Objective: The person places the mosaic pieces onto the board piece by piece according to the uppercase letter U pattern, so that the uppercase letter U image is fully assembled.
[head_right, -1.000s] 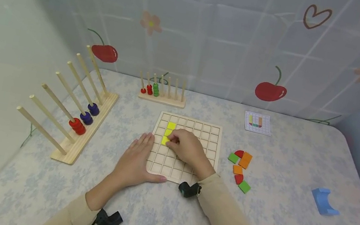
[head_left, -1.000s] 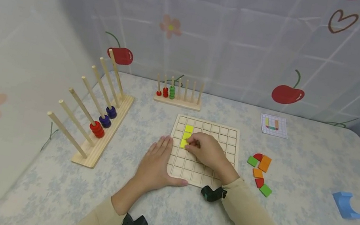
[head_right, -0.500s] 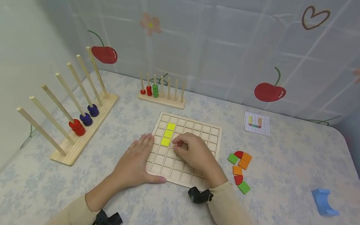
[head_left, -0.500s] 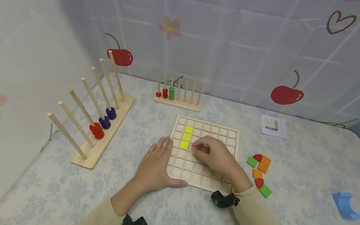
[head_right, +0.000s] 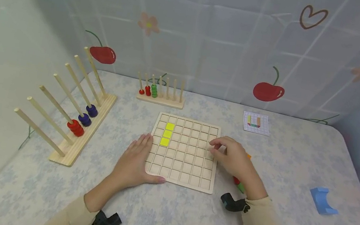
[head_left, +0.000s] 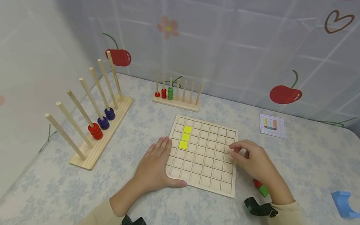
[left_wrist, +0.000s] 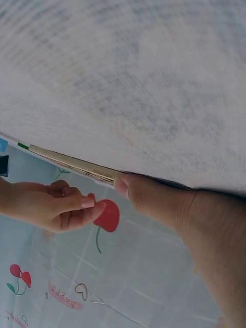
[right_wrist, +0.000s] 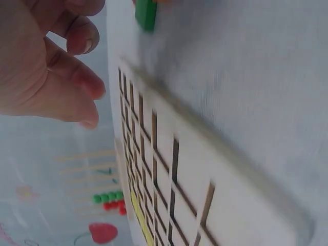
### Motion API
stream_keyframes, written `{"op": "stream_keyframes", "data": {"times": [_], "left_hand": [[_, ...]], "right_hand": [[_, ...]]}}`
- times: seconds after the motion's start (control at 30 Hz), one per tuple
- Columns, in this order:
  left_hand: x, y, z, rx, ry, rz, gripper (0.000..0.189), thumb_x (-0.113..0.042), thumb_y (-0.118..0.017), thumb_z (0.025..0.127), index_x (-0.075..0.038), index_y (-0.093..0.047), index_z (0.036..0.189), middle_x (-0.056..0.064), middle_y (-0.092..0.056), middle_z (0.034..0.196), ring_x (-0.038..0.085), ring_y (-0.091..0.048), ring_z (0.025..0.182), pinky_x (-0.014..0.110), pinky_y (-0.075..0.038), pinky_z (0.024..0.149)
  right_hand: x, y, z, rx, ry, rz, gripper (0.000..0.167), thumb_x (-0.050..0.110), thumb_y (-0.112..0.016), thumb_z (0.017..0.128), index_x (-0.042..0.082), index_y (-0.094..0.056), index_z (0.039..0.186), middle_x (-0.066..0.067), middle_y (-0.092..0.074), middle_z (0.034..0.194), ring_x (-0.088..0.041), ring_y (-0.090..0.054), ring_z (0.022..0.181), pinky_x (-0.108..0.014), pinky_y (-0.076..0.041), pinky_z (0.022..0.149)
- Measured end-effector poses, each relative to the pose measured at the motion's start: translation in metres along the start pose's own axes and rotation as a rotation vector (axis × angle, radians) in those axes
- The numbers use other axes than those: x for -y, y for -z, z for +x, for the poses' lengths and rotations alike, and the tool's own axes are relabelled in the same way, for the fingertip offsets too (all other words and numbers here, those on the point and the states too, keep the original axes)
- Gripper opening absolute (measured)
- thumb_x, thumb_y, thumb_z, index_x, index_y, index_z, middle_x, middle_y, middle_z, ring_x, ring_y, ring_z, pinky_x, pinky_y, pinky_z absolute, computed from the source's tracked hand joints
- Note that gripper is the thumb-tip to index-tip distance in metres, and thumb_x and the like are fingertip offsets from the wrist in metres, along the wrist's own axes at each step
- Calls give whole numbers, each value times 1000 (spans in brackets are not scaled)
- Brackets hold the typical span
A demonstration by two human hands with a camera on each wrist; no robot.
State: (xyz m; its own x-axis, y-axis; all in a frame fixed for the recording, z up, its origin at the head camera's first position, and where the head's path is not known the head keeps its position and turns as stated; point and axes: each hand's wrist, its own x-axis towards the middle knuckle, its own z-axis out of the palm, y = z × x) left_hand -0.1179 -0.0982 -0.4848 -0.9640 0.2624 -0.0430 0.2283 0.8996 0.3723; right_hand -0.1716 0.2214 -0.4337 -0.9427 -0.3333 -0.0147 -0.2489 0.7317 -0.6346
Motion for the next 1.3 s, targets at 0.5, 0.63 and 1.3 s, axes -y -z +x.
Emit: {"op": "stream_keyframes", "data": {"times": [0.5,0.63,1.3], "left_hand": [[-1,0,-1,-3,2,-7,144,-91,-63,60,-4,-5,159,10,-5,168,22,-1,156,42,-7,127],[0,0,0,-5,-1,-1,144,-91,-62,60,-4,-5,159,10,-5,168,23,-2,157,42,-8,127],[-1,0,0,1,9,-1,145,-92,-62,59,-5,-4,159,9,-4,168,22,0,157,41,-6,127]], "right_hand": [[-46,33,-26,-82,-164,-105,27,19,-67,95,6,-68,119,-11,-63,103,-23,-50,78,-25,-46,59],[-51,33,-27,-88,-184,-111,27,20,-67,96,6,-68,118,-11,-63,103,-23,-49,77,-25,-44,59],[-55,30,-17,-1,-240,-146,33,18,-69,93,5,-68,123,-12,-58,105,-26,-49,91,-28,-45,69]]}}
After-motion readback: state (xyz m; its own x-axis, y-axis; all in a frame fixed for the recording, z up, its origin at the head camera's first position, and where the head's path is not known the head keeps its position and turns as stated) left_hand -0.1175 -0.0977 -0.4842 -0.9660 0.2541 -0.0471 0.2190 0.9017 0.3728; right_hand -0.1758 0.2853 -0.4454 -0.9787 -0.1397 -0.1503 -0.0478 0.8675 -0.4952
